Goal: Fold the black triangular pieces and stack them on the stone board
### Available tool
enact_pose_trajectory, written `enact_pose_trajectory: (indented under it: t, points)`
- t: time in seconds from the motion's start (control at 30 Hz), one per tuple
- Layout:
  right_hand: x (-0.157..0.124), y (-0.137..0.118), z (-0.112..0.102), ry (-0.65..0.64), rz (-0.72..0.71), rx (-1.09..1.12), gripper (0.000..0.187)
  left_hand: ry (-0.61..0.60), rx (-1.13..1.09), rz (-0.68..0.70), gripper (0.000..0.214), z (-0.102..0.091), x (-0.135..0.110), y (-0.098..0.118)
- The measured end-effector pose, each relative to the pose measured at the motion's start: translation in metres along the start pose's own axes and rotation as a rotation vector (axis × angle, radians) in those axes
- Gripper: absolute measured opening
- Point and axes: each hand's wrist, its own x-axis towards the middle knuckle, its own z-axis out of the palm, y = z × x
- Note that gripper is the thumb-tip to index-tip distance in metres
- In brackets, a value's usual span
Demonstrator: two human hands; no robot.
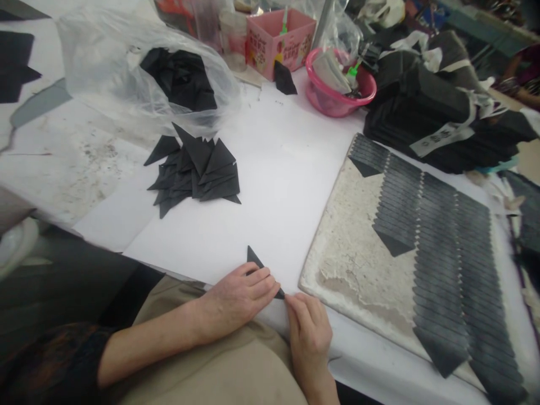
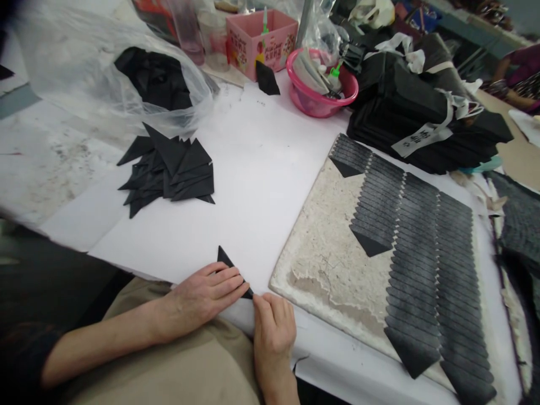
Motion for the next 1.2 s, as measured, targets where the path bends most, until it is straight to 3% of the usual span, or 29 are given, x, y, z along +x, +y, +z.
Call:
enact_pose_trajectory:
  t: [0.37, 0.63, 0.97, 1.2]
  points:
    - [-0.005, 0.005, 0.0, -0.033, -0.05, -0.034, 0.021, -0.011, 0.034, 0.028, 0.027, -0.002, 0.002, 0.003]
    - [-0.003, 0.002, -0.002, -0.038, 0.064, 0.019, 0.013, 0.048, 0.003, 0.032, 0.023, 0.005, 0.001, 0.008]
    - [-0.004, 0.007, -0.002, -0.04, -0.058, -0.038, 0.02, 0.029, 0.004, 0.047, 0.028, 0.009, -0.002, 0.008]
    - [-0.008, 0.007, -0.003, -0.075, -0.052, -0.059, 0.023, 0.014, 0.036, 0.059, 0.029, 0.006, -0.001, 0.01]
